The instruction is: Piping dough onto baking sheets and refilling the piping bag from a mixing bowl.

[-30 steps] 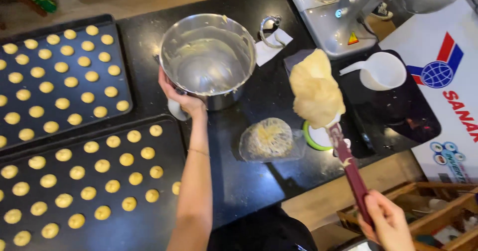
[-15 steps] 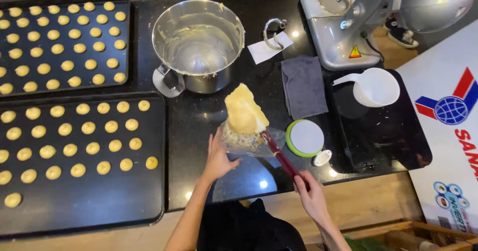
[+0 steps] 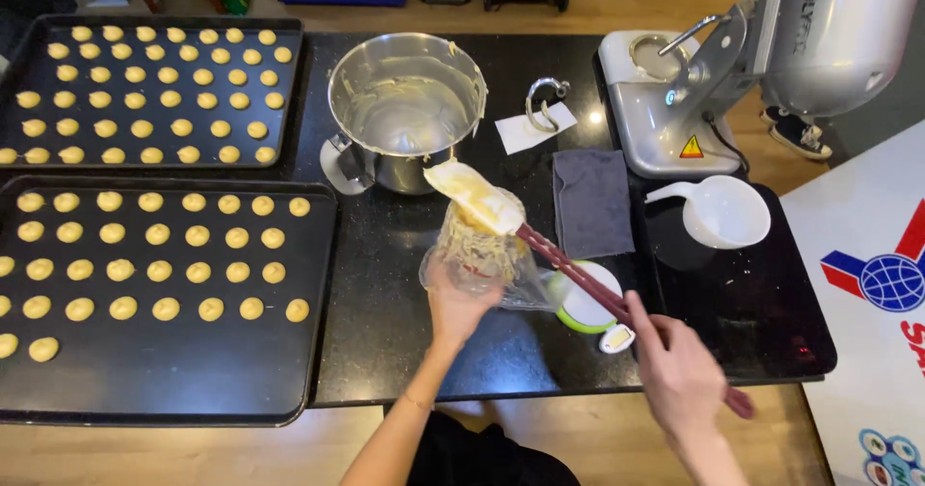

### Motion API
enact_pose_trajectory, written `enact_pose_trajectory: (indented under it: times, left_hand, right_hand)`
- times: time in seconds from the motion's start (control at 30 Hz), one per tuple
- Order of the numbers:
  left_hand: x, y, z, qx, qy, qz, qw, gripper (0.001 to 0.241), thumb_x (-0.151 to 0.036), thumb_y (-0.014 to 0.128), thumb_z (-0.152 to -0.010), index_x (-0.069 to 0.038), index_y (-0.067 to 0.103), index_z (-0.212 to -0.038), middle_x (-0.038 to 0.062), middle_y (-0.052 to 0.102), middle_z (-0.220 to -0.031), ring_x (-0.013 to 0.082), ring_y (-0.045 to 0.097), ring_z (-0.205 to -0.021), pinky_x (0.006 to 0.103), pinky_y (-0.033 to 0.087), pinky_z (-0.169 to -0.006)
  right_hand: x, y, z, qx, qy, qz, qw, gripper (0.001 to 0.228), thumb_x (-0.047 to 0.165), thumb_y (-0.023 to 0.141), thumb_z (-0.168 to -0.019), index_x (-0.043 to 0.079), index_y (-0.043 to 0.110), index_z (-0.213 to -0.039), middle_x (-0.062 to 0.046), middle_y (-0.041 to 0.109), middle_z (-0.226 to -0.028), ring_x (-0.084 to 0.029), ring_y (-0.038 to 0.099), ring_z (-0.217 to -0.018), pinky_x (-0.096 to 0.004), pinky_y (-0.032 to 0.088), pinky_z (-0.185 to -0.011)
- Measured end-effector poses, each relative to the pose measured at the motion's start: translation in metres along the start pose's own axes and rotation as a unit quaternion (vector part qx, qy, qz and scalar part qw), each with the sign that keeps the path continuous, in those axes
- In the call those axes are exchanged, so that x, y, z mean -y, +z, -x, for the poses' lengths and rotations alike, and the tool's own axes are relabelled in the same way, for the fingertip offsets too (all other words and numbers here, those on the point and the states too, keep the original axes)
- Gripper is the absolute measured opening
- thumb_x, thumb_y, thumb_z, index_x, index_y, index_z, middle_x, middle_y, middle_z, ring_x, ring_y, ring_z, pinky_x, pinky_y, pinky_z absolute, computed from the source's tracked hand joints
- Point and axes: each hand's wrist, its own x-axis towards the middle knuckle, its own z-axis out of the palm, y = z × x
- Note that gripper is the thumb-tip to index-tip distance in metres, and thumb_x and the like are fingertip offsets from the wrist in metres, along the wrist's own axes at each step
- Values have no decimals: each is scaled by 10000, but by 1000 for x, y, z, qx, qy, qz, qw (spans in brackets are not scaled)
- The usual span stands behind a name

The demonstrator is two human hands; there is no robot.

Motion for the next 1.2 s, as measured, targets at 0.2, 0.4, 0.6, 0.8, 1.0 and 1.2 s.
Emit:
enact_pose_trajectory:
  times: [0.2, 0.4, 0.6, 0.8, 1.0, 1.2]
  left_hand:
    - [-44, 1, -3, -17, 24, 21, 999, 1001, -285, 964, -618, 55, 462, -1415, 232, 686, -1243, 298, 694, -1104, 407, 567, -932]
    - [-43, -10, -9, 57, 40, -63, 996, 1008, -315, 972, -583, 39, 482, -1389, 232, 688, -1239, 281, 703, -1109, 390, 581, -948]
    - [-51, -9, 4, 147, -88, 44, 984, 1012, -311, 964, -564, 5, 490, -1400, 164, 727, -1218, 250, 718, -1106, 376, 580, -952]
    - [-28, -12, -3, 186, -175, 154, 954, 908, -244, 925, -606, -19, 465, -1356, 139, 757, -1160, 222, 756, -1043, 351, 599, -934]
    - [-36, -31, -14, 187, -108, 100, 971, 853, -234, 945, -618, 2, 524, -1321, 152, 752, -1164, 229, 743, -1059, 359, 597, -930]
    - [-40, -36, -5, 134, 17, -15, 991, 951, -314, 981, -588, 20, 507, -1342, 217, 619, -1322, 307, 652, -1173, 423, 552, -982]
  right_hand:
    - [-14, -68, -25, -13, -105, 169, 980, 518, 115, 733, -917, 177, 689, -1430, -3, 676, -962, -167, 591, -694, -322, 502, -610]
    - [-38, -143, -57, 73, -211, 293, 930, 631, 75, 703, -759, 148, 656, -1384, -10, 564, -741, -160, 507, -553, -313, 475, -533]
    - [-130, -144, 0, 206, -210, 301, 907, 536, 32, 603, -882, 39, 583, -1418, -10, 465, -661, -124, 452, -537, -319, 460, -570]
    - [-157, -121, 29, 278, 130, 71, 949, 410, 150, 566, -961, -5, 626, -1337, -35, 567, -671, -132, 564, -538, -312, 528, -607]
    - [-171, -85, 32, 283, 439, -246, 816, 465, 348, 504, -1002, -42, 719, -1136, -23, 675, -677, -128, 667, -507, -299, 557, -525]
    - [-37, -105, -27, 524, 465, -236, 674, 526, 545, 479, -1036, 101, 760, -1057, -1, 396, -474, -126, 374, -389, -305, 291, -417]
